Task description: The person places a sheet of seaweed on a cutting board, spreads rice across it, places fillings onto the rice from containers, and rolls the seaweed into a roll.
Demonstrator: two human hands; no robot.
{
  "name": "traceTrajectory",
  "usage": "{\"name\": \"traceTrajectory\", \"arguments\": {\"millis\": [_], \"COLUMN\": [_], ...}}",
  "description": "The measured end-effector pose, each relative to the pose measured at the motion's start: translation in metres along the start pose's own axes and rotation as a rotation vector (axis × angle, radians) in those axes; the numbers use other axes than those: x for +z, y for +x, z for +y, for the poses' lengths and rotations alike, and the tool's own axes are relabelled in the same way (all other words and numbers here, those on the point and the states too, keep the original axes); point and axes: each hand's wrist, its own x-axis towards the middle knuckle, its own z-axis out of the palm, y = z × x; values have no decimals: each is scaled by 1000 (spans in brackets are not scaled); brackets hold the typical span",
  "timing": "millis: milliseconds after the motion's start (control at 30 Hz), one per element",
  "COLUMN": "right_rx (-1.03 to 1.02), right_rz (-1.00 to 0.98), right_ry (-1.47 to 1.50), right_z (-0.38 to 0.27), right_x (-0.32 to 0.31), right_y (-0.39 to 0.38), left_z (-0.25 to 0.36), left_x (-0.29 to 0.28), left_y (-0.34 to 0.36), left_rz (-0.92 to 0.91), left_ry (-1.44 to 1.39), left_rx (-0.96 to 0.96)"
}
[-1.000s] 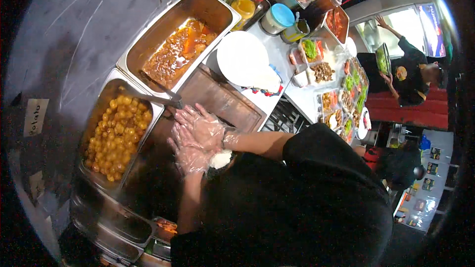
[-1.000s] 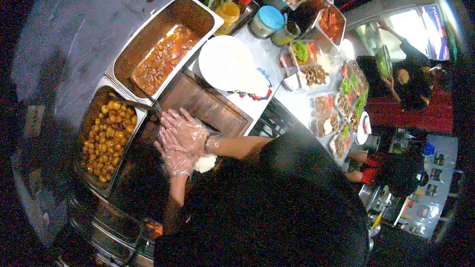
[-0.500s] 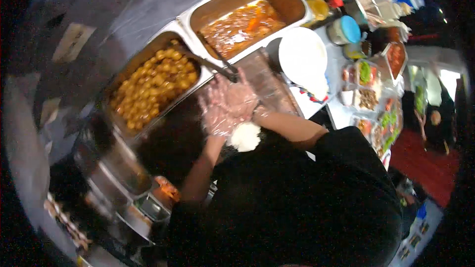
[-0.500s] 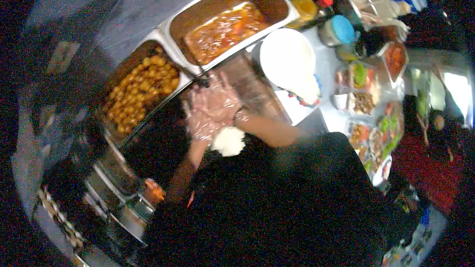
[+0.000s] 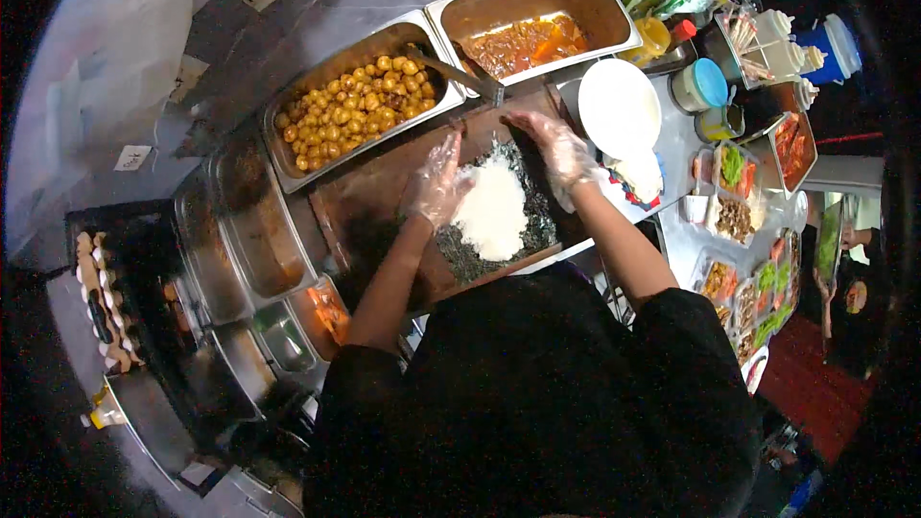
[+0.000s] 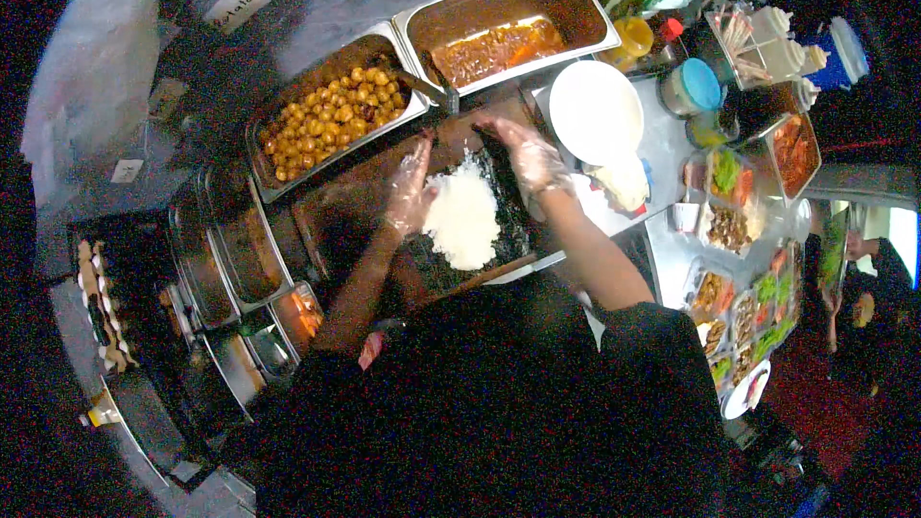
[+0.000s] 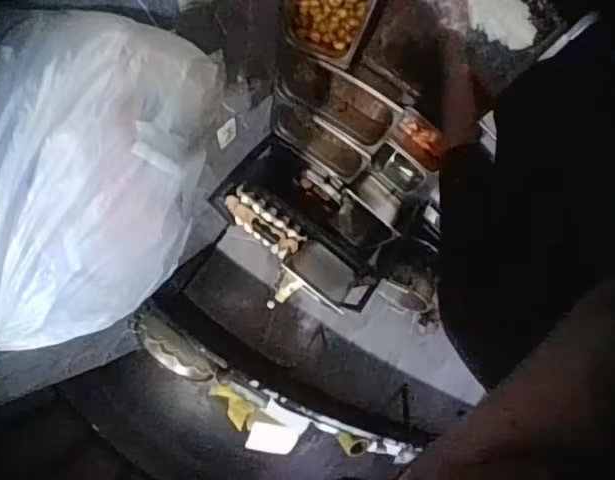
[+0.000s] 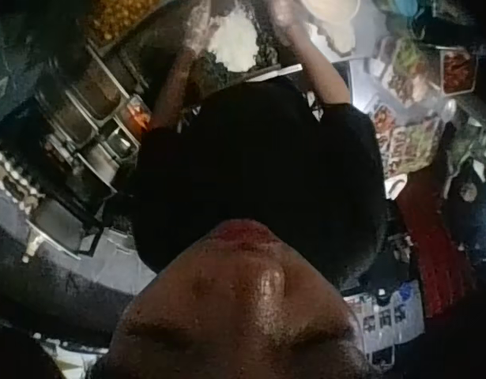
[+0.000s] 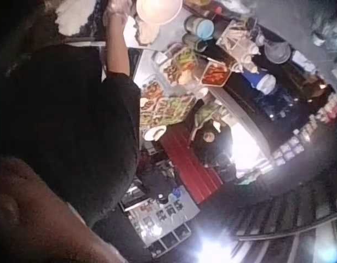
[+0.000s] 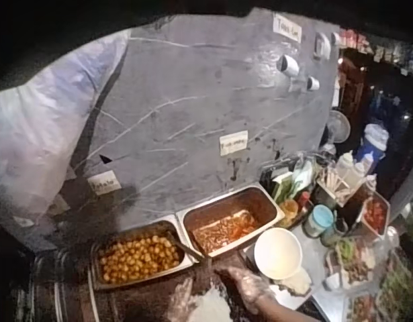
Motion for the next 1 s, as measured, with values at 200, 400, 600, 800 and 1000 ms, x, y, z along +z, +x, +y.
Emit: {"name": "traceTrajectory", "arguments": {"millis": [200, 400, 600, 800, 1000], "right_rx": [-174, -157, -201, -274, -331], "right_rz": [92, 232, 188, 208, 205], "right_ry": [-367, -380, -491, -506, -553], "right_z": [7, 11, -7, 3, -15], "right_x": [-17, -13, -16, -23, -13], "right_y": [-64, -110, -110, -116, -133], "left_z": [50, 74, 77, 81, 83], "left_x": [5, 11, 19, 21, 31], "left_y": [12, 36, 57, 72, 89], "left_rz": [-26, -3, -7, -29, -25], "left_ry": [545, 501, 477, 554, 493], "left_rx": [125, 208, 259, 322, 343]}}
